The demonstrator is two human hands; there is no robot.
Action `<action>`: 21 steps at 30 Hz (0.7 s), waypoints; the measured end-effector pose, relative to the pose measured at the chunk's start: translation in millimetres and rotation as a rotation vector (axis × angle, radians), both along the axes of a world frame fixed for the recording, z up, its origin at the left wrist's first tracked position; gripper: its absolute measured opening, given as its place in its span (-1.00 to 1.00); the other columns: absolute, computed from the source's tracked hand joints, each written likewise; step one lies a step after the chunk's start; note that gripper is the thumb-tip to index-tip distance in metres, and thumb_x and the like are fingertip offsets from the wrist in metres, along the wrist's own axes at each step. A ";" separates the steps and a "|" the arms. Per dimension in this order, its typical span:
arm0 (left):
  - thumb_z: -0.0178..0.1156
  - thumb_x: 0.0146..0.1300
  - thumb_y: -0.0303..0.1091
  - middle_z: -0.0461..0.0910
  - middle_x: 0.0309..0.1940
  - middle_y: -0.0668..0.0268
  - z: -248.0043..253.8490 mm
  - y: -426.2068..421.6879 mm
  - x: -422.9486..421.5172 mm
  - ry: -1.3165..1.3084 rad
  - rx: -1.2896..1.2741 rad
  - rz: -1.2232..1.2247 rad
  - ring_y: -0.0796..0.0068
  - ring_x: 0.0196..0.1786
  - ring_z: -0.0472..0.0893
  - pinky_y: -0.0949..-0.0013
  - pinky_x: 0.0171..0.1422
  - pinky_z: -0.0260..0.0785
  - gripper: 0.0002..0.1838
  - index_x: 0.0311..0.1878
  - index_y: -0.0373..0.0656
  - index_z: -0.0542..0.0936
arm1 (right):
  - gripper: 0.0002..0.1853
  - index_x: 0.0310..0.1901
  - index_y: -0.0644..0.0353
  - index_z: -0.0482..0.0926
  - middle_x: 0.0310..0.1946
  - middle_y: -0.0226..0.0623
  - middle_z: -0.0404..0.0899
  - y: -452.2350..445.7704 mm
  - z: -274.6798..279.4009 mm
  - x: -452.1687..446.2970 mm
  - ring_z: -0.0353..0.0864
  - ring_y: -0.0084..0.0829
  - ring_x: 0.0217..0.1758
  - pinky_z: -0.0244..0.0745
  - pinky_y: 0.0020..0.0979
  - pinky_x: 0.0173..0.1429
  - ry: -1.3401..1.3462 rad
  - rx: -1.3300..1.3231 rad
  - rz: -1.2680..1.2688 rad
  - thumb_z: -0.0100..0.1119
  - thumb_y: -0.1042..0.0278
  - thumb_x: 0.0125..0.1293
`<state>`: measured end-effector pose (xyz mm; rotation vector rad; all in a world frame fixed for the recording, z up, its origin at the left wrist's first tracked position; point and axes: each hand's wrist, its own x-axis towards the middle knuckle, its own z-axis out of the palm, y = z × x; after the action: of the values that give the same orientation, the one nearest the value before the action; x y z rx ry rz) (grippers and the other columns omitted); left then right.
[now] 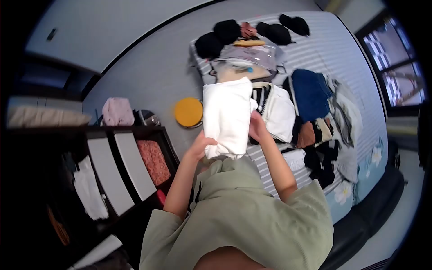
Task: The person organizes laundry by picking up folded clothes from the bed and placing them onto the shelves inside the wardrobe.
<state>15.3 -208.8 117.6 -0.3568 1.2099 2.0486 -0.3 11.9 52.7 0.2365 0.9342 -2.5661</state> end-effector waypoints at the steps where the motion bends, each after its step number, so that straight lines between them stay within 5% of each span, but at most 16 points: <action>1: 0.07 -0.23 -0.69 0.39 0.06 0.10 9.2 -15.0 4.7 0.014 0.015 0.026 0.21 0.12 0.42 0.25 0.19 0.29 -0.22 0.23 -0.31 0.18 | -0.19 0.28 0.29 0.10 0.27 -0.07 0.16 -10.8 17.0 -6.9 0.16 -0.13 0.31 -0.01 -0.17 0.38 -0.119 -0.178 0.029 -0.07 -0.21 0.18; 6: 0.07 -0.22 -0.70 0.36 0.09 0.09 64.1 -85.9 36.9 0.068 -0.031 0.139 0.22 0.14 0.39 0.26 0.21 0.25 -0.18 0.27 -0.30 0.12 | -0.12 0.30 0.26 0.04 0.32 -0.09 0.05 -81.6 57.6 -38.2 0.04 -0.13 0.37 -0.10 -0.12 0.41 -0.019 -0.772 0.374 0.01 -0.23 0.12; 9: 0.12 -0.20 -0.69 0.35 0.09 0.11 79.6 -122.4 65.2 0.107 -0.036 0.216 0.27 0.13 0.40 0.29 0.21 0.25 -0.18 0.27 -0.32 0.12 | -0.10 0.31 0.25 0.04 0.32 -0.09 0.04 -119.6 73.1 -53.5 0.02 -0.15 0.38 -0.12 -0.12 0.41 -0.023 -0.657 0.574 0.07 -0.22 0.09; 13: 0.15 -0.13 -0.65 0.37 0.07 0.14 88.7 -152.6 100.4 0.145 -0.061 0.349 0.30 0.11 0.41 0.32 0.20 0.25 -0.24 0.25 -0.33 0.14 | -0.25 0.29 0.27 0.06 0.28 -0.08 0.14 -159.2 73.4 -65.5 0.14 -0.18 0.33 0.00 -0.13 0.38 -0.049 -0.494 0.814 0.07 0.02 0.18; 14: 0.14 -0.09 -0.63 0.38 0.06 0.14 90.5 -157.2 108.5 0.138 -0.055 0.396 0.30 0.11 0.41 0.32 0.20 0.25 -0.26 0.25 -0.33 0.14 | -0.36 0.24 0.34 0.13 0.19 -0.07 0.27 -167.4 81.3 -65.4 0.30 -0.21 0.24 0.18 -0.18 0.31 -0.106 -0.495 0.865 0.06 0.21 0.20; 17: 0.11 0.06 -0.50 0.38 0.08 0.11 93.7 -166.5 128.0 0.120 -0.041 0.610 0.28 0.12 0.41 0.30 0.21 0.24 -0.37 0.24 -0.35 0.17 | -0.44 0.18 0.41 0.20 0.09 -0.08 0.39 -198.6 109.8 -60.5 0.42 -0.26 0.13 0.32 -0.24 0.23 -0.009 -0.037 0.895 0.08 0.32 0.19; 21: -0.02 0.23 -0.24 0.33 0.14 0.04 78.3 -194.1 142.2 0.377 0.248 0.940 0.19 0.15 0.39 0.23 0.23 0.22 -0.45 0.21 -0.39 0.22 | -0.53 0.10 0.42 0.27 0.00 -0.09 0.45 -244.8 131.5 -52.3 0.49 -0.28 0.05 0.36 -0.28 0.20 -0.081 -0.129 0.794 0.07 0.43 0.17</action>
<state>157.5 -402.9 195.9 -0.4919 1.0696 3.1557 -52.5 -232.9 184.2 -0.0656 0.6477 -1.8516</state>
